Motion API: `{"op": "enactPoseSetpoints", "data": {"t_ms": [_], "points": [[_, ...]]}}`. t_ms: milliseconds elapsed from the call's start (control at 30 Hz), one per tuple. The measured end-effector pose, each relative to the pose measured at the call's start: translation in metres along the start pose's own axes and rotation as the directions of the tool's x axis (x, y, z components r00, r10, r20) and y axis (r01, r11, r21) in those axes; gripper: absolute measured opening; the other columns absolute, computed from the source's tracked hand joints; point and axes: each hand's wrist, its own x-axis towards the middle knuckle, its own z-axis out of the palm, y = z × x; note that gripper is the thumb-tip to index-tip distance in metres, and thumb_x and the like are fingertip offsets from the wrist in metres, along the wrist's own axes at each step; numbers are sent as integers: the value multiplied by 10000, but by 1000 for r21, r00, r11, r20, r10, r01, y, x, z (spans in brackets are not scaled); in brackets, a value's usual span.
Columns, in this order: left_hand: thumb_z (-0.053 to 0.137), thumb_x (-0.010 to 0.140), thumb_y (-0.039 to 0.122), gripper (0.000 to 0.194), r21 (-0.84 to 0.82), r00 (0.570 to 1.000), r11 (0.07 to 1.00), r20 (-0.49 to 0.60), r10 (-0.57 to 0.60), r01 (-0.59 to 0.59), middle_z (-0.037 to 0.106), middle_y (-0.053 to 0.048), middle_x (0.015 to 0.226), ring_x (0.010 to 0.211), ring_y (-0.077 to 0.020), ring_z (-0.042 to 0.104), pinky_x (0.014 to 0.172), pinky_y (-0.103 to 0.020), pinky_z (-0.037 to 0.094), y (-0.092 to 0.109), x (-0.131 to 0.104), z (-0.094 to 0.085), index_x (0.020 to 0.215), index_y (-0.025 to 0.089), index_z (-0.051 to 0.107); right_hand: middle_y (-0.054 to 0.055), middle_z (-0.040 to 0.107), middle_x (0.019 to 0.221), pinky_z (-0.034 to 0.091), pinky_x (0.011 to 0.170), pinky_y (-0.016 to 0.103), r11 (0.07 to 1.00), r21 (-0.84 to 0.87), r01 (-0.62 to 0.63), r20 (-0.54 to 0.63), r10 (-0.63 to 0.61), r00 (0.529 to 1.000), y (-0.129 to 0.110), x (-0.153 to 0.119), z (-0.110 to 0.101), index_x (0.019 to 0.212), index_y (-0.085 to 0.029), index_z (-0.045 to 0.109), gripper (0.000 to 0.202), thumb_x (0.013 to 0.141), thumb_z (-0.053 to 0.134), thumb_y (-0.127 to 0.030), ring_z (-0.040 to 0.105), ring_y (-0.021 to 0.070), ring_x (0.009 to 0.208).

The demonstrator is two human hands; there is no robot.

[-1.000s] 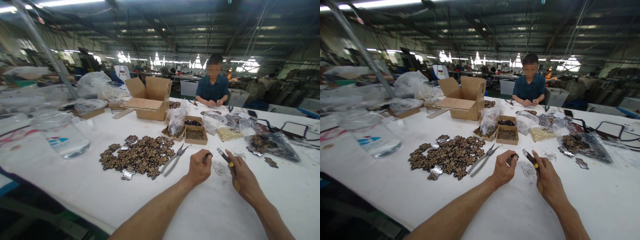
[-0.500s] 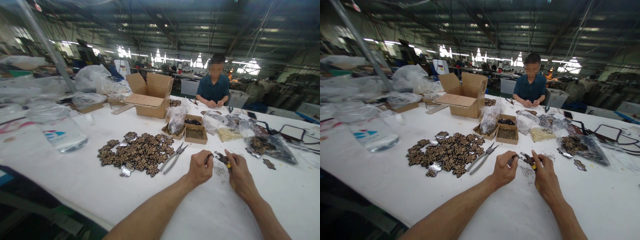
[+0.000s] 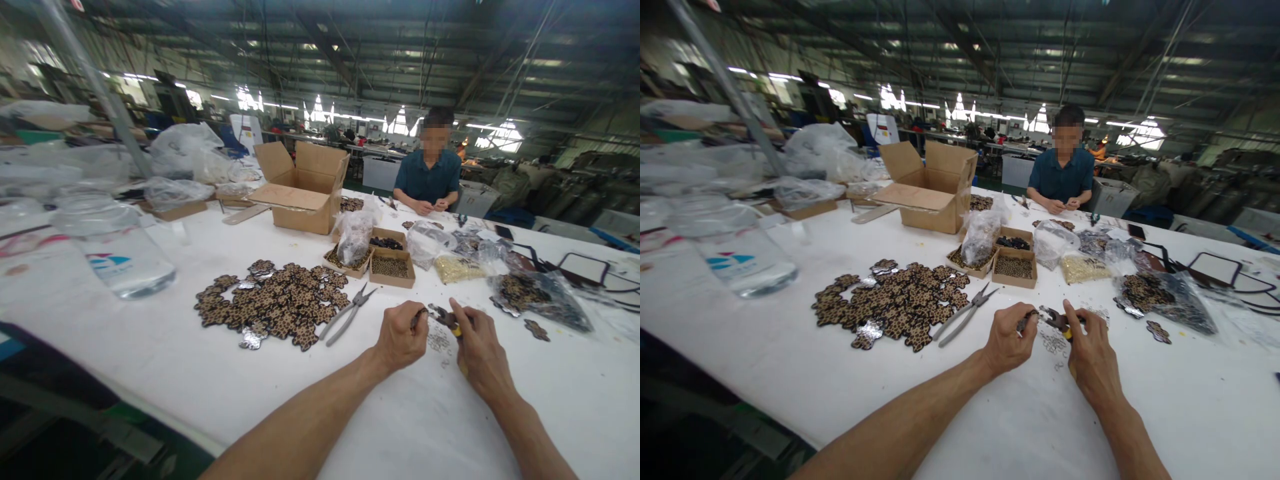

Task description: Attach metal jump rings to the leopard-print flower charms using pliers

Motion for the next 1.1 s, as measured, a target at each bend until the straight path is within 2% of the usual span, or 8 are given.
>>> {"op": "enactPoseSetpoints", "data": {"t_ms": [300,467,667,833,1100], "points": [[486,945,257,182,5,1000,1000,25,11,-11,633,-73,785,717,-180,584,718,-301,458,3,0,0,970,189,653,133,511,1271,594,744,399,1000,-8,3,5,-3,1000,0,0,-2,1583,-341,239,834,824,439,-62,504,339,1191],[482,943,245,185,9,999,1000,30,27,-28,641,-82,801,745,-189,594,736,-309,461,3,0,1,988,185,651,133,525,1239,594,675,376,999,-39,12,12,-11,1000,2,1,-1,1584,-348,232,860,802,451,-61,513,343,1171],[503,931,239,164,-16,999,1000,26,19,-18,644,-78,793,737,-187,595,729,-306,459,3,0,2,969,191,655,129,524,1228,594,712,402,998,-55,6,15,-6,1000,1,2,-4,1586,-357,217,899,780,452,-34,512,342,1166],[496,931,210,145,20,999,999,40,30,-31,635,-71,780,718,-179,580,710,-298,444,3,-1,1,949,186,638,132,514,1237,593,680,393,999,-31,12,6,-11,1000,-1,3,-4,1587,-365,203,923,766,449,-22,505,340,1164],[503,926,207,156,31,998,998,32,45,-46,651,-76,807,741,-184,600,723,-299,447,0,-1,3,994,183,641,126,515,1214,564,834,444,1000,-30,5,11,-5,1000,-2,4,-2,1538,-320,312,826,789,454,1,503,322,1165]]}}
